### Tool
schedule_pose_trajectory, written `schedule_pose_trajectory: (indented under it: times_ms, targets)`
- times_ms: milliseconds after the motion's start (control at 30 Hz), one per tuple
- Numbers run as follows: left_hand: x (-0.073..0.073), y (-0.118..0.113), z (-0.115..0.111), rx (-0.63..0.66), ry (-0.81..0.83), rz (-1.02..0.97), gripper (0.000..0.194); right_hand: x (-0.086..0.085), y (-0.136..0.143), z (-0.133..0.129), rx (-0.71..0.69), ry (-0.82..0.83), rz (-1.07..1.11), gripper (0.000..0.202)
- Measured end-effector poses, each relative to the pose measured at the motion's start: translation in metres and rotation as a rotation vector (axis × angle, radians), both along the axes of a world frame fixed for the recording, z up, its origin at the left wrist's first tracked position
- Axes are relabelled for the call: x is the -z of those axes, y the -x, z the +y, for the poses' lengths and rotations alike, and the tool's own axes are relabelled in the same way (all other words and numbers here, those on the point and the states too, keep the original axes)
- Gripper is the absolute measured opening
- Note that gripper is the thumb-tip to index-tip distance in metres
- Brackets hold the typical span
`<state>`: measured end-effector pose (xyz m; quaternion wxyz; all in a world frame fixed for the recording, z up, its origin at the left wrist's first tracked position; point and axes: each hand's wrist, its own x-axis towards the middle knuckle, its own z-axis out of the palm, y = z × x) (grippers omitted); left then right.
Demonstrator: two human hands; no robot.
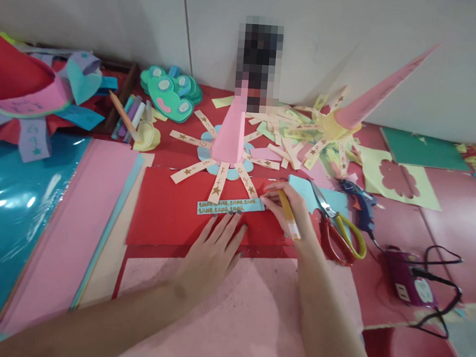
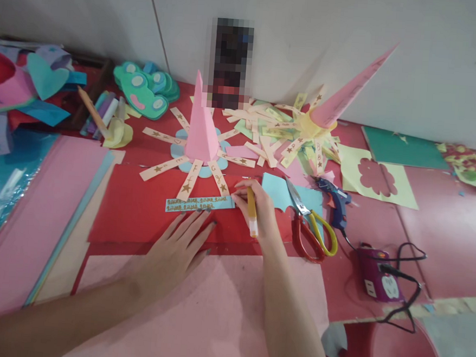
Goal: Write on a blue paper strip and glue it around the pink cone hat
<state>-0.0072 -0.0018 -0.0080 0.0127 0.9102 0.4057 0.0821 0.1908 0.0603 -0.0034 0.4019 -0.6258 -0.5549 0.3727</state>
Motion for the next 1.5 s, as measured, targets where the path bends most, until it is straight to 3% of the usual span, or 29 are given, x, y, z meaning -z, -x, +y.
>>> schedule_pose_trajectory:
  times_ms: [1000,1267,1500]
  targets:
    - [-0.002,-0.001,0.0,-0.008,-0.001,0.006,0.048,0.003,0.002,0.0,0.015,-0.029,0.027,0.025]
    - [-0.003,-0.001,-0.001,-0.022,0.049,-0.018,0.05,-0.012,0.013,-0.001,0.211,-0.108,0.077,0.032]
    - [-0.004,0.0,0.0,-0.02,0.035,-0.027,0.048,-0.01,0.03,-0.013,0.088,-0.069,0.009,0.036]
